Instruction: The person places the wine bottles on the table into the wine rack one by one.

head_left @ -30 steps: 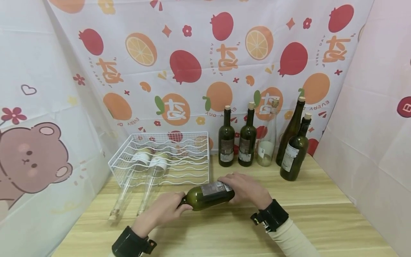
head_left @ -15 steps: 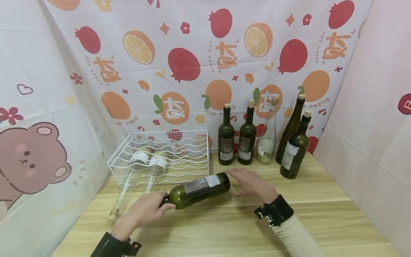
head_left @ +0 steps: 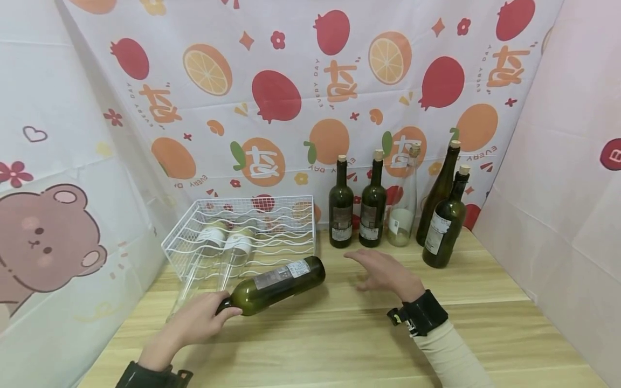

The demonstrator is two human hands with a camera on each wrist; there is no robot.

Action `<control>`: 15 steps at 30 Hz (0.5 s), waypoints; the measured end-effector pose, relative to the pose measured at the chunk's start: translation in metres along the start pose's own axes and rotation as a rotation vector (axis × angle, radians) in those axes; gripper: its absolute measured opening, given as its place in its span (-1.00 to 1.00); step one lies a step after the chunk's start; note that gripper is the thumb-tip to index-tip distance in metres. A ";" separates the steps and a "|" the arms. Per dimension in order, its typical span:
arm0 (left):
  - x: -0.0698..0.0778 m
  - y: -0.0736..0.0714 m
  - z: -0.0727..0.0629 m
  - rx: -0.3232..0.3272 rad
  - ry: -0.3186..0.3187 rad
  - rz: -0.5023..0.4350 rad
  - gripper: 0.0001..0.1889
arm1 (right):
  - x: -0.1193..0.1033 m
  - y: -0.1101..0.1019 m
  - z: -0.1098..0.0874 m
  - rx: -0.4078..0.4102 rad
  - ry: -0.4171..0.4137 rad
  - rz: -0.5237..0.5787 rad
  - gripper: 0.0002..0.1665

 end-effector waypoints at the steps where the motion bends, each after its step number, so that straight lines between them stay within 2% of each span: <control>1: -0.003 -0.001 -0.001 -0.002 -0.013 -0.005 -0.71 | 0.000 0.000 0.000 -0.001 0.000 0.001 -0.05; 7: -0.017 -0.002 -0.001 -0.003 -0.063 -0.022 -0.70 | 0.003 0.001 -0.001 -0.014 0.016 0.002 -0.07; 11: -0.021 0.000 0.003 0.011 -0.052 -0.039 -0.68 | 0.003 0.001 -0.001 -0.016 0.022 -0.005 -0.08; 15: -0.023 0.002 0.008 0.048 -0.035 0.016 -0.69 | 0.000 -0.001 -0.001 -0.019 0.025 -0.003 -0.09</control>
Point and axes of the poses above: each hand's wrist, its own z-axis towards the middle knuckle, its own y-axis out of the palm, x = y × z, the point moved 8 cm from there along z, towards the middle knuckle, and after that the axes turned 3 degrees about -x, right-handed, at the moved point
